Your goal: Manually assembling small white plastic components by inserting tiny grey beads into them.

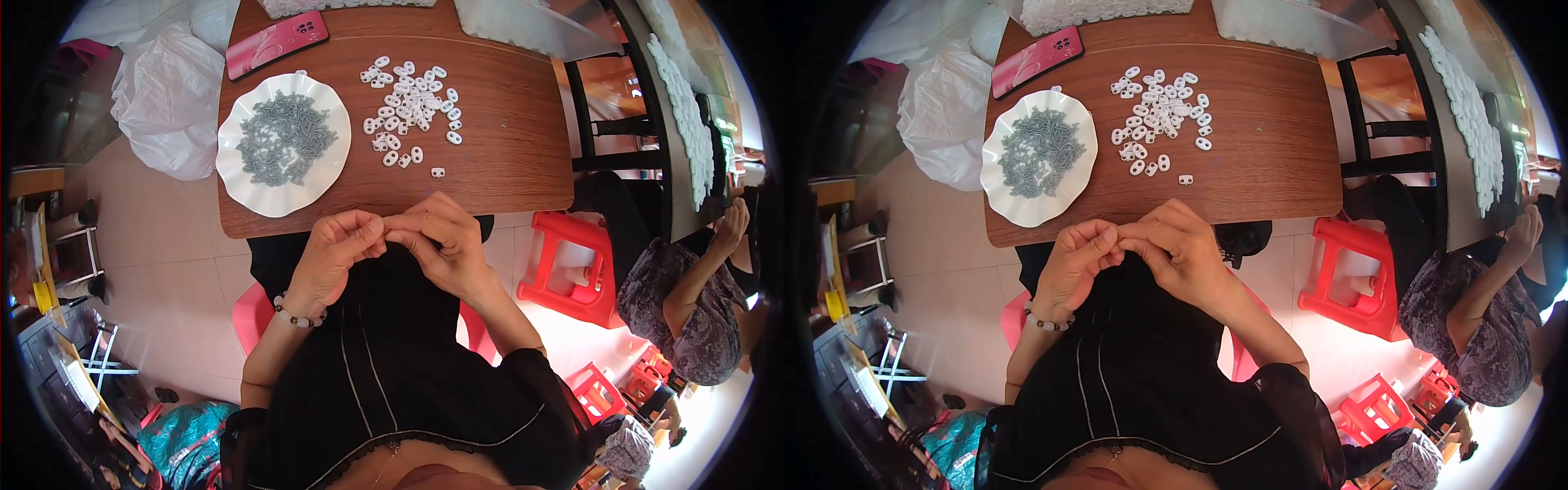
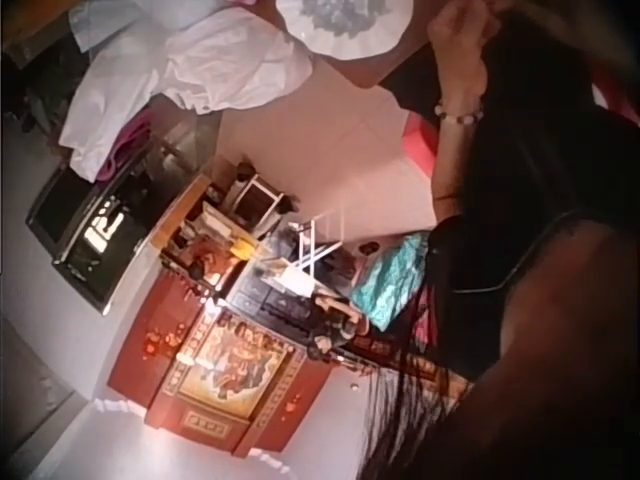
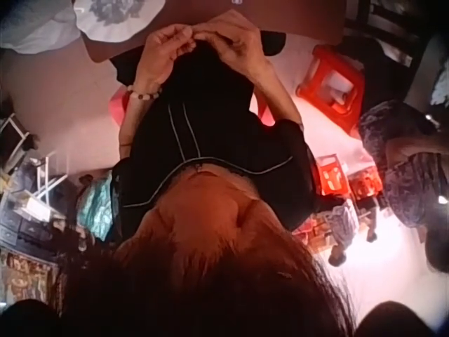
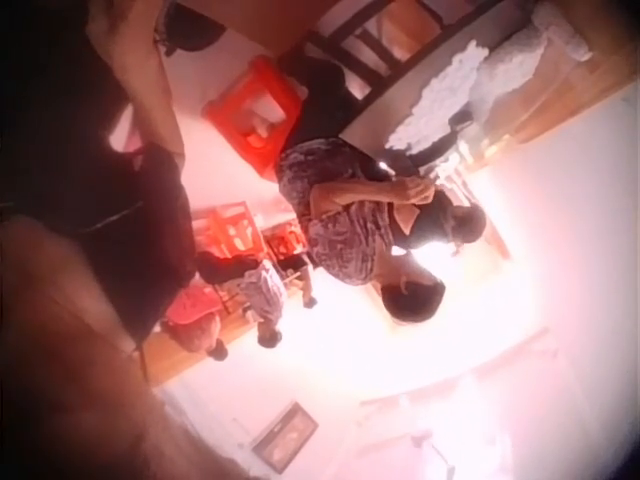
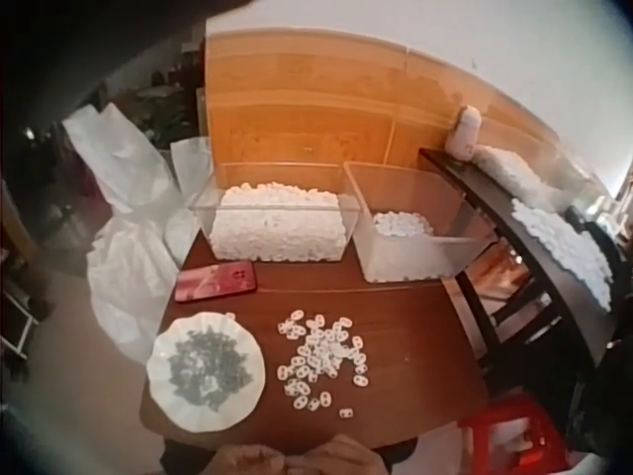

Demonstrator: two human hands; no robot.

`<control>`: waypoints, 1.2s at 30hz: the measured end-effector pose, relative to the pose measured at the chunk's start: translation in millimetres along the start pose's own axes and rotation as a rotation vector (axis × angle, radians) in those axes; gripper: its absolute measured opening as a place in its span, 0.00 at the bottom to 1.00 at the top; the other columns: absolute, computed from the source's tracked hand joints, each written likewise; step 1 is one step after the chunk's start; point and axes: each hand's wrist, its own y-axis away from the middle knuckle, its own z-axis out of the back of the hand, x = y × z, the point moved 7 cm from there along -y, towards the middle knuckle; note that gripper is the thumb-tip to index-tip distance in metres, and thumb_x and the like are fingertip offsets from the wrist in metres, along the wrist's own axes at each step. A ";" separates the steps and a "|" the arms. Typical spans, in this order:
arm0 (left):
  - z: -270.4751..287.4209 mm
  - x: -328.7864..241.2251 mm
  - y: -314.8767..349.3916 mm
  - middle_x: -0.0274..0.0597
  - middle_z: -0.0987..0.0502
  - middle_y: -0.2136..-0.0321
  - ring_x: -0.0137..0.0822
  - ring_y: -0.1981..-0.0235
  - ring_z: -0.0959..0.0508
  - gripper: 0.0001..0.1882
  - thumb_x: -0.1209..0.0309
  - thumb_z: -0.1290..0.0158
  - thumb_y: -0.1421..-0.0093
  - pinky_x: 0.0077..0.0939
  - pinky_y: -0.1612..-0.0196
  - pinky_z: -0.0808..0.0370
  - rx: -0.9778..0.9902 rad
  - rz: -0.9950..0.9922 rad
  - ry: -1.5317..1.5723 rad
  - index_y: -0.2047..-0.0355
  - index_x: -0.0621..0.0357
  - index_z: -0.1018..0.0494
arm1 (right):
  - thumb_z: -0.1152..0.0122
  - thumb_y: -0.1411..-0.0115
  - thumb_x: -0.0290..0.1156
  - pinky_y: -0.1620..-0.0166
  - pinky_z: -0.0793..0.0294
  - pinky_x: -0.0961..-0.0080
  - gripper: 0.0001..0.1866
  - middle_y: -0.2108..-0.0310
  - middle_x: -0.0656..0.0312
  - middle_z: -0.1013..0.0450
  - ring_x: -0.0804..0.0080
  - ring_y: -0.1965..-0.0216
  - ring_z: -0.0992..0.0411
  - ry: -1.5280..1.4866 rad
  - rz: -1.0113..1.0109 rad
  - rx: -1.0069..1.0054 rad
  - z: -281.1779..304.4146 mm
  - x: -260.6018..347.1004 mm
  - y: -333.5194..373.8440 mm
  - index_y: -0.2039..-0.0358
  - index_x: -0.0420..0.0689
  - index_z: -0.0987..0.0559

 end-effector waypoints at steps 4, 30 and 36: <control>-8.6 -10.6 -1.2 0.36 0.22 0.69 0.25 0.68 0.23 0.12 0.64 0.48 0.35 0.20 0.61 0.26 -0.045 -0.102 -0.092 0.62 0.61 0.26 | 0.33 0.49 0.21 0.66 0.31 0.77 0.09 0.73 0.64 0.24 0.73 0.72 0.29 -0.135 -0.153 -0.061 -0.4 -10.5 1.0 0.65 0.42 0.17; -11.7 -12.6 -3.1 0.42 0.21 0.65 0.29 0.64 0.21 0.09 0.71 0.49 0.35 0.26 0.56 0.23 -0.140 -0.349 -0.119 0.61 0.66 0.27 | 0.35 0.44 0.23 0.66 0.31 0.83 0.05 0.72 0.62 0.24 0.79 0.71 0.29 -0.130 -0.373 -0.086 -3.8 -20.1 8.7 0.66 0.38 0.18; -13.0 -12.4 -1.0 0.41 0.22 0.66 0.29 0.65 0.22 0.09 0.72 0.49 0.35 0.25 0.57 0.23 -0.131 -0.370 -0.139 0.61 0.67 0.27 | 0.37 0.43 0.23 0.67 0.32 0.83 0.05 0.72 0.63 0.25 0.80 0.72 0.31 -0.102 -0.370 -0.132 -3.4 -20.7 11.2 0.66 0.38 0.19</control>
